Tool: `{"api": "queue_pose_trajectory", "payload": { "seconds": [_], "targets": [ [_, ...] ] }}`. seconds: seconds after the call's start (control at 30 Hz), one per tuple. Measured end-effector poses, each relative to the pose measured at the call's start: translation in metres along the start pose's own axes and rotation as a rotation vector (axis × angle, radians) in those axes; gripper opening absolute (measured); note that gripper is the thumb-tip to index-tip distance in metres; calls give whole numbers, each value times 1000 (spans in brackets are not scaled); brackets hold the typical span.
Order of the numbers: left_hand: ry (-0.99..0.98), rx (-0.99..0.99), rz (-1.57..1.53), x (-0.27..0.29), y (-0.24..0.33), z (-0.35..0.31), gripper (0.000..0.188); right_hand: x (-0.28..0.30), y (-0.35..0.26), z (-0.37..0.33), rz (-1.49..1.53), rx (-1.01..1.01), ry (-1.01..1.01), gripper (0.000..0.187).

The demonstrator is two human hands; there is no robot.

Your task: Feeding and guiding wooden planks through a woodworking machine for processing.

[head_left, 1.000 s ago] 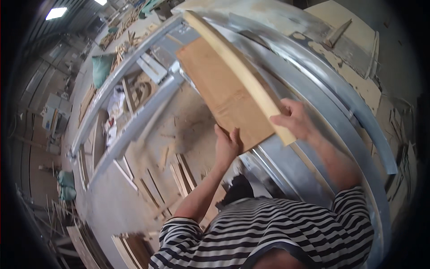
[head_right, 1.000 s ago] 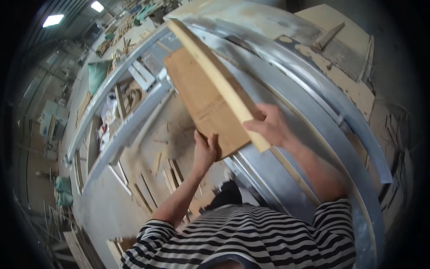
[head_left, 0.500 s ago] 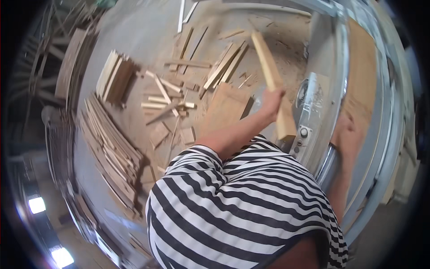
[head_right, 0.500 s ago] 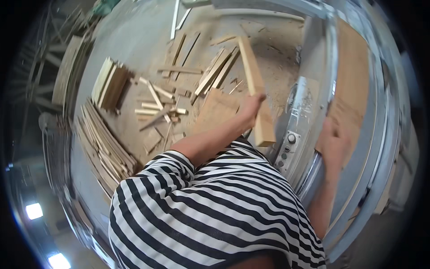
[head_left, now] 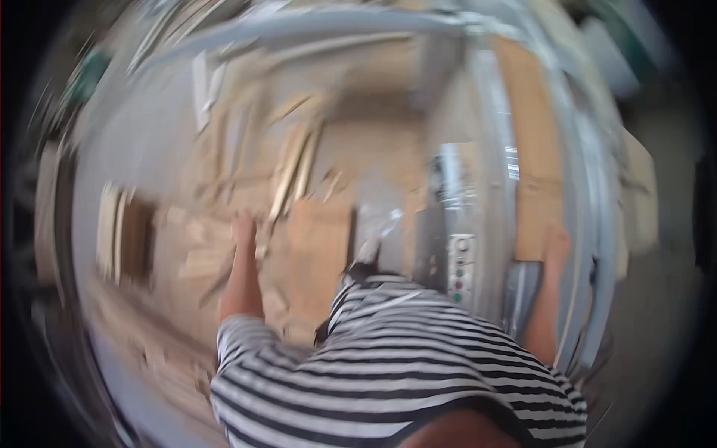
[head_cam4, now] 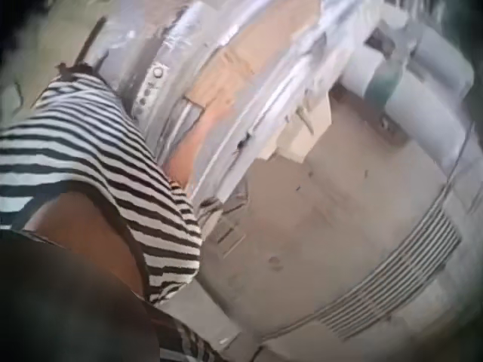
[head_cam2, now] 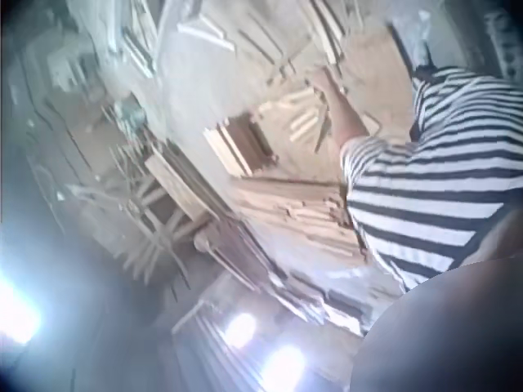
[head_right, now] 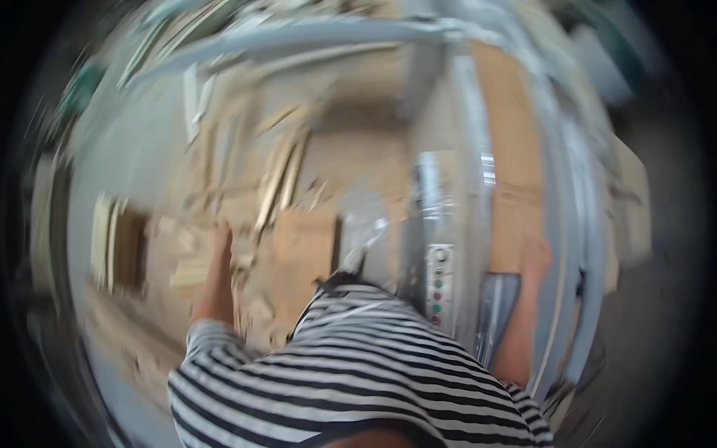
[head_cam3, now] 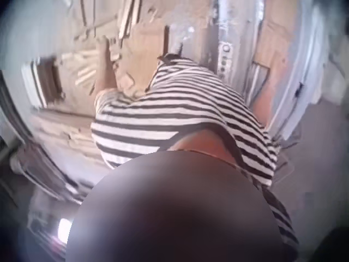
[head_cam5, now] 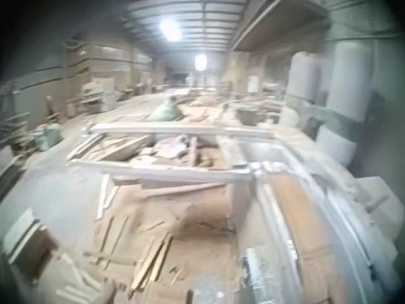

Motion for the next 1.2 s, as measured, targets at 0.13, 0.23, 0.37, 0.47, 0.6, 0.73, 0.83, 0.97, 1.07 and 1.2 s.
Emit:
{"api": "queue_pose_trajectory", "payload": {
  "seconds": [0.13,0.23,0.37,0.47,0.6,0.73,0.83,0.97,1.07,1.2],
  "targets": [
    [-490,-48,-649,-57,316,6,37,44,-57,-39,-204,-176,35,56],
    [-691,-587,-713,-27,534,-83,27,50,-53,-45,-126,-328,66,59],
    [-1022,-537,-1063,47,678,-226,60,53,-48,-48,-59,-393,13,64],
    [-1070,-484,-1116,93,694,-261,66,54,-56,-62,-28,-369,-14,67],
    [-838,-219,-1036,75,677,-245,58,39,-85,-91,54,-379,-68,67],
    [-905,-352,-1112,73,647,-216,46,43,-123,-120,446,-253,-185,67],
    [-1201,-205,-1202,104,616,-205,41,84,-175,-162,705,59,-70,66],
    [-1533,-219,-1513,136,560,-227,41,145,-254,-216,613,704,36,61],
    [-1437,-424,-1665,170,545,-261,48,153,-267,-224,665,947,84,64],
    [-1211,-442,-1752,168,526,-269,50,151,-276,-226,752,958,44,64]
  ]
}}
Point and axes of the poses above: each hand's wrist, its own z-axis towards the middle knuckle, its own x-axis out of the back of the hand, y = z × x, the point moved 6 cm from there along z, towards the middle knuckle, and after that the axes turned 3 degrees about z, right-handed, at the moved point
